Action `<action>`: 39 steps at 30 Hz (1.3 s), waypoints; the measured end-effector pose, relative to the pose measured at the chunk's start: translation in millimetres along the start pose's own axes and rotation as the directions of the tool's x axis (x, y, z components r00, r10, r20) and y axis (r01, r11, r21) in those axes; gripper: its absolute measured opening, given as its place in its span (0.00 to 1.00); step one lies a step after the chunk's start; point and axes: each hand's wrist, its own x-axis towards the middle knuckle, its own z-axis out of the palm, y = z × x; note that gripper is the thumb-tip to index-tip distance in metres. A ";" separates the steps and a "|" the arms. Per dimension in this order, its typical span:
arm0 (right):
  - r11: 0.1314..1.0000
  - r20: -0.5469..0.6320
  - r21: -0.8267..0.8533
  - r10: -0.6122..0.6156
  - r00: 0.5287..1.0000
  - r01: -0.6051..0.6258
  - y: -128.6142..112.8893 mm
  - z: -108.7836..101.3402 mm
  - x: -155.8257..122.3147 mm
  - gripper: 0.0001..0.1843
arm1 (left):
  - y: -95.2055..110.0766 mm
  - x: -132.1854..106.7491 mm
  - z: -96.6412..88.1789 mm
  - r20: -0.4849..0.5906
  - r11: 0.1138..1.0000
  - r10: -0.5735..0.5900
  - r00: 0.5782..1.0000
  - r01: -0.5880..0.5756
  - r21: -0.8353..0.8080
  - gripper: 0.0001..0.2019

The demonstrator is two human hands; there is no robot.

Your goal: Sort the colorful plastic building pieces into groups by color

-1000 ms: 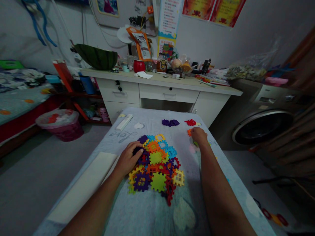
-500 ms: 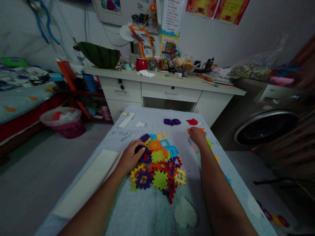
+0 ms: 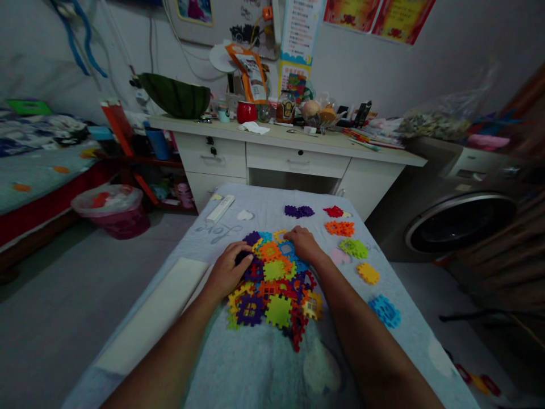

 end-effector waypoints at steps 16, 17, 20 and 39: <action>0.994 -0.017 0.094 0.055 0.998 -0.053 24.2 -27.0 -35.7 0.15 | -2.0 1.1 0.7 0.002 1.000 0.022 1.000 -0.022 0.021 0.13; 0.993 -0.025 0.105 0.054 0.998 -0.051 24.7 -25.2 -39.7 0.14 | -1.7 1.1 0.6 0.000 1.000 0.019 1.000 -0.019 0.021 0.13; 0.992 -0.092 0.108 0.069 0.993 -0.059 22.6 -17.9 -48.7 0.13 | -0.3 1.1 0.5 -0.005 1.000 0.005 1.000 -0.005 0.016 0.13; 0.978 -0.245 -0.174 0.067 0.967 -0.112 -0.5 -10.0 -56.2 0.13 | -1.4 0.5 1.1 -0.004 1.000 0.014 1.000 -0.014 0.005 0.13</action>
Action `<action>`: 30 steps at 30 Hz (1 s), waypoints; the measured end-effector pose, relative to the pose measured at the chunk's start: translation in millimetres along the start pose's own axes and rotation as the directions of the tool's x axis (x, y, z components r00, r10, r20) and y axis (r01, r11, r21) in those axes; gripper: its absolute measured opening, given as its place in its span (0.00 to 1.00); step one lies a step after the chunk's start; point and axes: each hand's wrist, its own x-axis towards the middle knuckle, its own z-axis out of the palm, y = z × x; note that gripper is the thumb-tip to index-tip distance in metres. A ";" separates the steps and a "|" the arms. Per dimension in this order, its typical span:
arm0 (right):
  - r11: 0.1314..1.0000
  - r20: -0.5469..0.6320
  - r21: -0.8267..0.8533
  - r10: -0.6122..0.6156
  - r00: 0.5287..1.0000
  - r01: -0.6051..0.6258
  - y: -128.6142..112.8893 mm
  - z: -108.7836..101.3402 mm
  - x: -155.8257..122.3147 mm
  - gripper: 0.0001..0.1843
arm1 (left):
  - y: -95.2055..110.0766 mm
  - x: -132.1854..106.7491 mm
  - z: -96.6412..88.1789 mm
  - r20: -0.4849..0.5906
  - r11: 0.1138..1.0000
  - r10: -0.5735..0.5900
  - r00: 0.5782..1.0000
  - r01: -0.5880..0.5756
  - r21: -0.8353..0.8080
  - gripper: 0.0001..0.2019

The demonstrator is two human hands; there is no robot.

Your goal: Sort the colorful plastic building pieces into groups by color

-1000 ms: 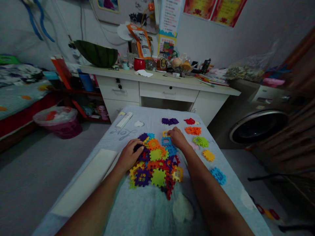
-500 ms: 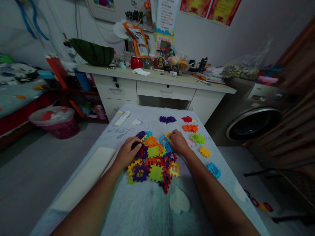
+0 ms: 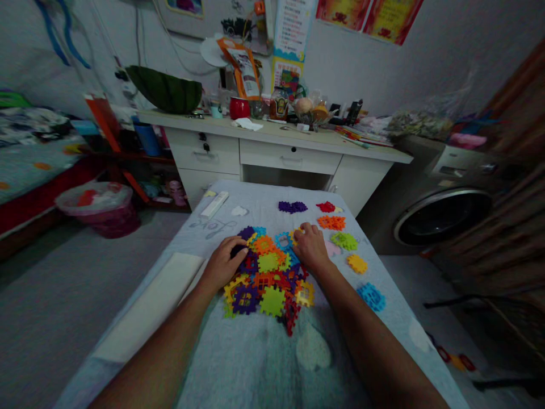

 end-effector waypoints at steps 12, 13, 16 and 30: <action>1.000 -0.009 0.013 -0.010 1.000 0.011 -4.9 -3.5 -1.8 0.18 | -1.6 0.2 0.5 -0.006 1.000 0.013 1.000 -0.013 0.012 0.13; 1.000 -0.005 0.011 -0.016 1.000 0.016 -4.9 -3.6 -1.8 0.18 | -1.9 0.3 0.5 -0.003 1.000 0.011 1.000 -0.011 0.013 0.13; 0.999 0.002 0.006 -0.033 0.999 0.033 -4.1 -3.5 -2.2 0.18 | -2.4 0.4 0.4 0.002 1.000 0.005 1.000 -0.005 0.012 0.13; 0.988 -0.095 0.146 0.059 0.994 -0.044 43.5 -31.6 -10.1 0.23 | -3.0 0.3 1.1 -0.003 1.000 0.023 1.000 -0.022 0.015 0.13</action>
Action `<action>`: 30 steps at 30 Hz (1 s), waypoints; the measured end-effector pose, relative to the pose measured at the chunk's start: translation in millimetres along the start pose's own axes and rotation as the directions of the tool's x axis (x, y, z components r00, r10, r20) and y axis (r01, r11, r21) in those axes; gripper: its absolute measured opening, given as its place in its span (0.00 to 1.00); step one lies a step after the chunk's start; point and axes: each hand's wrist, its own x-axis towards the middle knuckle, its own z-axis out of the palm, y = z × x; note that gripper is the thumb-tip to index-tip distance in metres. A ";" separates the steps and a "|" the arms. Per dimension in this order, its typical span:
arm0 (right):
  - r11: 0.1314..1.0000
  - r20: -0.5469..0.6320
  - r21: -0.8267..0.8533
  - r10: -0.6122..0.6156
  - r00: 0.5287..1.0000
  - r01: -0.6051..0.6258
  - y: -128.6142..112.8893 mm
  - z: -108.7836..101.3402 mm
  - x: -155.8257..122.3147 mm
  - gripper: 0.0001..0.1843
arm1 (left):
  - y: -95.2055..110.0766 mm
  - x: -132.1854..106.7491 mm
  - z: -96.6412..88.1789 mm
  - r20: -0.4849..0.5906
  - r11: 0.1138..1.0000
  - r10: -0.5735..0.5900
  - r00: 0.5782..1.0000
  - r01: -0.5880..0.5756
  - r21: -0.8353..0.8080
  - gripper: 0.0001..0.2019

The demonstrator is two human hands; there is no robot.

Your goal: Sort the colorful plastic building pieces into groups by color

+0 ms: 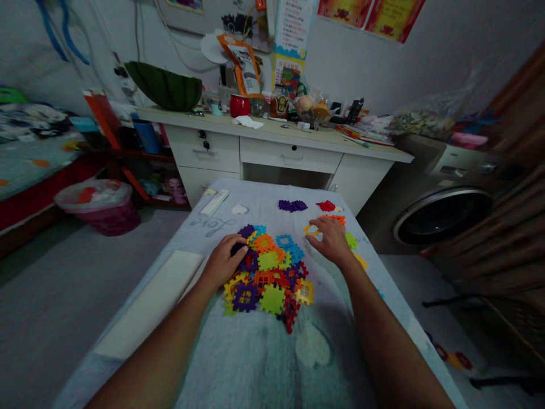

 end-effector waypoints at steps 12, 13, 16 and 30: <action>0.889 0.141 -0.141 0.454 0.880 -0.436 119.1 -31.0 -89.5 0.26 | 0.1 2.2 0.2 0.016 1.000 -0.019 1.000 0.018 0.006 0.15; 0.883 0.140 -0.139 0.467 0.873 -0.449 121.2 -27.0 -94.9 0.27 | 0.6 2.2 0.0 0.018 1.000 -0.023 1.000 0.023 0.007 0.15; 0.874 0.138 -0.102 0.486 0.863 -0.476 122.3 -14.6 -104.2 0.27 | 2.1 2.2 -0.6 0.021 1.000 -0.021 1.000 0.021 0.011 0.14; 0.932 0.010 0.095 0.350 0.937 -0.349 112.0 -11.3 -97.1 0.21 | 1.1 2.1 -0.1 0.031 1.000 -0.012 0.999 0.011 0.021 0.16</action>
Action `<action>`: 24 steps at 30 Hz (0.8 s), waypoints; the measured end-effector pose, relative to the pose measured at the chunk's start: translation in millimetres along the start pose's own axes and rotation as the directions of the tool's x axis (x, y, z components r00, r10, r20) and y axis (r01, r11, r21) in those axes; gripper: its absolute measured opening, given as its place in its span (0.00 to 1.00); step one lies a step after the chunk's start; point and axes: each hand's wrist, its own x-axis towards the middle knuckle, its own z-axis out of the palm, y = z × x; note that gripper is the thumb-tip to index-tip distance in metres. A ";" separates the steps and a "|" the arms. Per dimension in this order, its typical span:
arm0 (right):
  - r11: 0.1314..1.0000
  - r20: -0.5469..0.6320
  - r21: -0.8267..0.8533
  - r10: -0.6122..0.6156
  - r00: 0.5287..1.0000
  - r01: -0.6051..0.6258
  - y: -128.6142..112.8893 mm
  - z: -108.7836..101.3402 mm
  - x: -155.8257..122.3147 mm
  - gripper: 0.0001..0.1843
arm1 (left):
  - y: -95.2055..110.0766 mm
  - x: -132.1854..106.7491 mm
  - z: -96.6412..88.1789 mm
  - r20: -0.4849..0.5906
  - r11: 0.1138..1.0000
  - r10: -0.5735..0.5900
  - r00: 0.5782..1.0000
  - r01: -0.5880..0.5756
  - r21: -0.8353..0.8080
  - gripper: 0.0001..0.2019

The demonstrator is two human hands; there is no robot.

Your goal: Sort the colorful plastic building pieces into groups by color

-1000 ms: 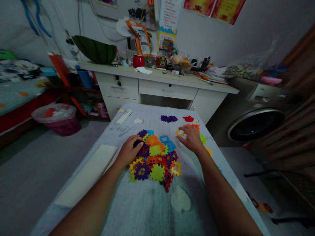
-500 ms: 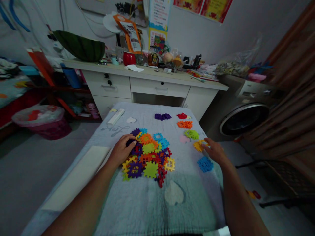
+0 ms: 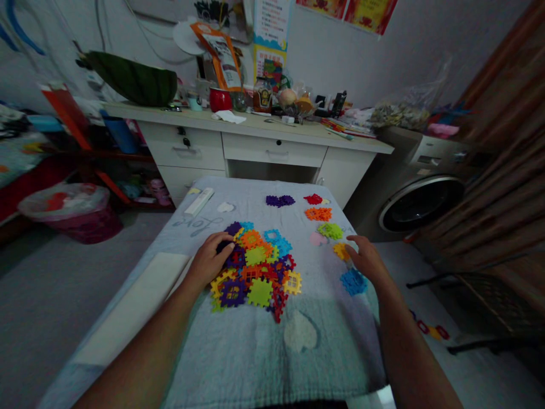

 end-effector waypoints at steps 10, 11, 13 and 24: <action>0.890 0.268 0.187 -0.453 0.850 0.415 -148.0 39.8 20.6 0.19 | 4.8 -3.5 -1.2 -0.007 0.999 -0.009 1.000 0.009 -0.032 0.16; 0.888 0.276 0.163 -0.460 0.844 0.431 -156.3 47.2 24.7 0.21 | 5.3 -4.0 -1.1 -0.005 1.000 -0.006 1.000 0.006 -0.030 0.16; 0.897 0.294 0.095 -0.440 0.849 0.432 -166.5 60.2 32.9 0.25 | 5.9 -4.6 -0.9 -0.002 1.000 -0.005 1.000 0.005 -0.026 0.16; 0.919 0.214 0.101 -0.394 0.894 0.381 -163.9 61.5 40.6 0.15 | 4.4 -4.4 -0.6 -0.010 1.000 -0.008 1.000 0.008 -0.023 0.15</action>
